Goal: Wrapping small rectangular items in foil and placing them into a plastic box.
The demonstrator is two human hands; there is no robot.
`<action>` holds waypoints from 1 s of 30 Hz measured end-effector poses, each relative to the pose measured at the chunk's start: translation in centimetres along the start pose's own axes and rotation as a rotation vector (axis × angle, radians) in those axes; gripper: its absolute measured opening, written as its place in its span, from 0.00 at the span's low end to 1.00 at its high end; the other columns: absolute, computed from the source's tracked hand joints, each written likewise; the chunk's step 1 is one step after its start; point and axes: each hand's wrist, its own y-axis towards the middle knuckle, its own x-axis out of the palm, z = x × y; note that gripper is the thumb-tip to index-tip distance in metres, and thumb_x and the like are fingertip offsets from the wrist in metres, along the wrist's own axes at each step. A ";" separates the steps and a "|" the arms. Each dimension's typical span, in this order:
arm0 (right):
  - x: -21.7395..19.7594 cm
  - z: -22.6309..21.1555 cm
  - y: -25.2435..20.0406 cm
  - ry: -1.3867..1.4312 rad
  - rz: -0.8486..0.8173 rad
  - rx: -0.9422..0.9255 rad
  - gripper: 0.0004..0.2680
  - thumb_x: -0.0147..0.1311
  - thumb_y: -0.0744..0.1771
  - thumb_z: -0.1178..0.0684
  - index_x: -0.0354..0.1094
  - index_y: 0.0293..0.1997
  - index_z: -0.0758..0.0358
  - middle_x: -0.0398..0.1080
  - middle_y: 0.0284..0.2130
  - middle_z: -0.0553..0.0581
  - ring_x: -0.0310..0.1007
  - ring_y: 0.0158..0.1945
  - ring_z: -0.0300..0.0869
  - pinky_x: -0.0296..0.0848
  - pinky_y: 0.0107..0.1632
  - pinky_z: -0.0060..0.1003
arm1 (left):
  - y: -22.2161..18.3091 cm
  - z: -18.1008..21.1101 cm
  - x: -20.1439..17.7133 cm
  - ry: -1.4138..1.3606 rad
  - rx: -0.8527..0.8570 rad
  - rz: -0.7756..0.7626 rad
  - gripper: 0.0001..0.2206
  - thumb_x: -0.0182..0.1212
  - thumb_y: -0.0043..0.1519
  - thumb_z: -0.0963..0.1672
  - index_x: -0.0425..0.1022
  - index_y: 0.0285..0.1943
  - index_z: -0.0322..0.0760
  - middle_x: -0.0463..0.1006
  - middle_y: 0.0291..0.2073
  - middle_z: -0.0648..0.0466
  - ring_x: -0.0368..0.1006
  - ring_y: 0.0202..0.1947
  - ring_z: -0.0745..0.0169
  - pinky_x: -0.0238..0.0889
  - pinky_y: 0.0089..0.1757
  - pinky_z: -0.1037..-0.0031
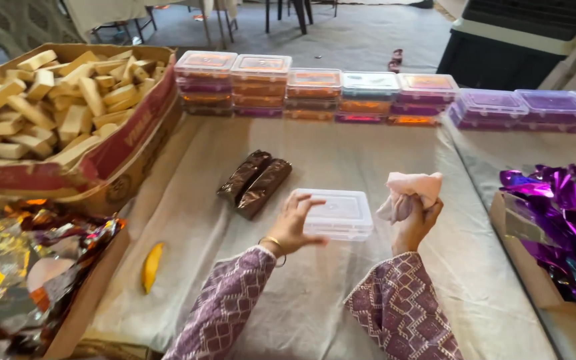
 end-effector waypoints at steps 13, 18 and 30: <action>-1.9 1.9 1.1 0.133 0.201 0.165 0.13 0.54 0.67 0.60 0.51 0.51 0.58 0.65 0.43 0.51 0.70 0.45 0.34 0.75 0.48 0.31 | 3.7 0.4 -2.7 -0.159 0.119 0.209 0.17 0.69 0.58 0.53 0.78 0.52 0.48 0.83 0.49 0.55 0.83 0.46 0.62 0.80 0.41 0.70; -1.8 2.5 1.3 0.013 0.030 0.324 0.13 0.55 0.65 0.61 0.55 0.52 0.61 0.67 0.41 0.54 0.70 0.39 0.36 0.74 0.41 0.32 | 6.7 0.1 -0.9 -0.170 -0.183 0.383 0.22 0.67 0.58 0.55 0.68 0.50 0.42 0.83 0.41 0.54 0.84 0.39 0.61 0.77 0.35 0.69; 0.4 -1.6 0.1 -0.925 -0.334 0.175 0.15 0.64 0.61 0.57 0.65 0.51 0.61 0.76 0.40 0.57 0.78 0.44 0.45 0.75 0.46 0.39 | 7.8 -5.7 4.9 0.068 -0.264 0.435 0.10 0.67 0.61 0.44 0.75 0.50 0.46 0.75 0.46 0.56 0.77 0.44 0.60 0.74 0.43 0.68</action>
